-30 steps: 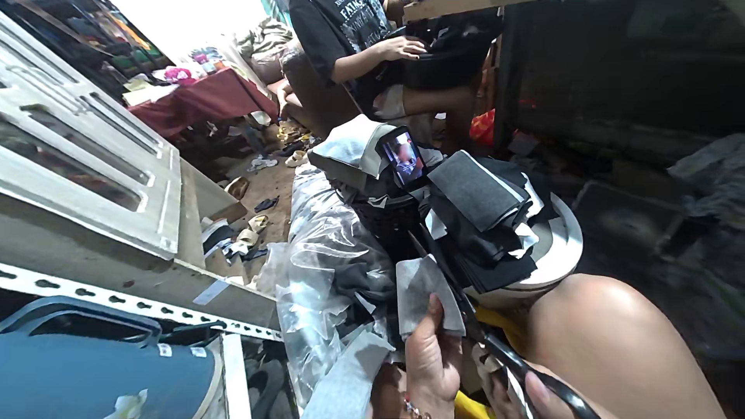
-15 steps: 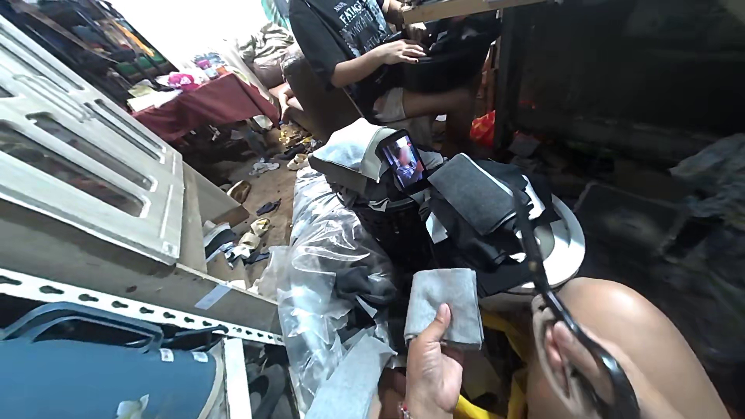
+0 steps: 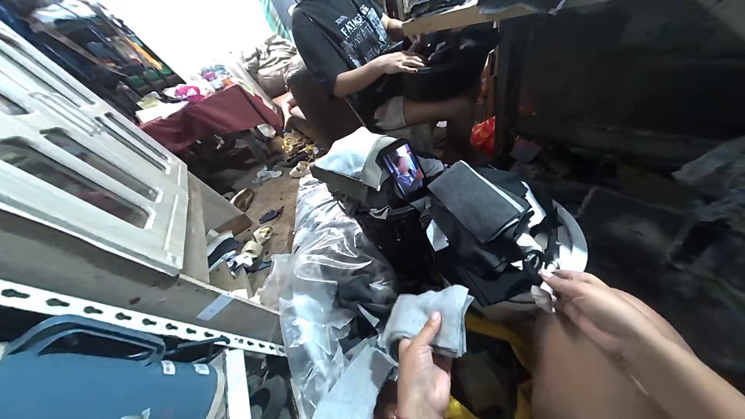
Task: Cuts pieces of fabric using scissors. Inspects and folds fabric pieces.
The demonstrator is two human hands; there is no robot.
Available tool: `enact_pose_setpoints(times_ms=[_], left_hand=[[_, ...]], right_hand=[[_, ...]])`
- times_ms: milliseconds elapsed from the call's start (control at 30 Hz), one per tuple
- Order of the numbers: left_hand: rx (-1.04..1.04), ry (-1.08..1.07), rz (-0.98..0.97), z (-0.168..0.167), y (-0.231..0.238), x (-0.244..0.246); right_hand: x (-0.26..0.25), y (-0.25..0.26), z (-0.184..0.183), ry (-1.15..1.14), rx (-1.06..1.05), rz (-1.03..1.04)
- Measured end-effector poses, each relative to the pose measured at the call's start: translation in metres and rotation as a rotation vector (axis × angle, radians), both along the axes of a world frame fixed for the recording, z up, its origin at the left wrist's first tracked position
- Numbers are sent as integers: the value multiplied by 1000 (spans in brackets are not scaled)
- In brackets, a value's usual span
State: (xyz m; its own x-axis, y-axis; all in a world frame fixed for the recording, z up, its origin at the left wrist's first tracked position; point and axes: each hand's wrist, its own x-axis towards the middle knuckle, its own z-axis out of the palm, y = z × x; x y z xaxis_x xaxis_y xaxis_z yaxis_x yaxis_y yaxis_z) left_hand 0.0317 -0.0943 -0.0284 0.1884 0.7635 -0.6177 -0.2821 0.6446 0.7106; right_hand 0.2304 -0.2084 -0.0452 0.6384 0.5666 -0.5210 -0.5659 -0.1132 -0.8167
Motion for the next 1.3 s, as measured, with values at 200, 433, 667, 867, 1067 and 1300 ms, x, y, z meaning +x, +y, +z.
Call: enact_pose_setpoints(times_ms=[200,433,667,867,1067,1300], left_hand=[[381,-99,-500,92,38,46],[704,-256,-827,135,90,160],[714,405,-712,27,99,176],[963,483,-883,34,97,83],[730,994,-1162,40,98,-100],[501,1238,-790,28,55,-212]], right_hand=[[4,-8,-13,-144,38,121],[2,-16,-25,-125,109,56],[-3,-16,-32,-237,79,6],[-8,-22,-40,-529,-30,127],[-15,-24,-57,-1164,-29,-27],[-40,-1,-48,-1205,242,112]])
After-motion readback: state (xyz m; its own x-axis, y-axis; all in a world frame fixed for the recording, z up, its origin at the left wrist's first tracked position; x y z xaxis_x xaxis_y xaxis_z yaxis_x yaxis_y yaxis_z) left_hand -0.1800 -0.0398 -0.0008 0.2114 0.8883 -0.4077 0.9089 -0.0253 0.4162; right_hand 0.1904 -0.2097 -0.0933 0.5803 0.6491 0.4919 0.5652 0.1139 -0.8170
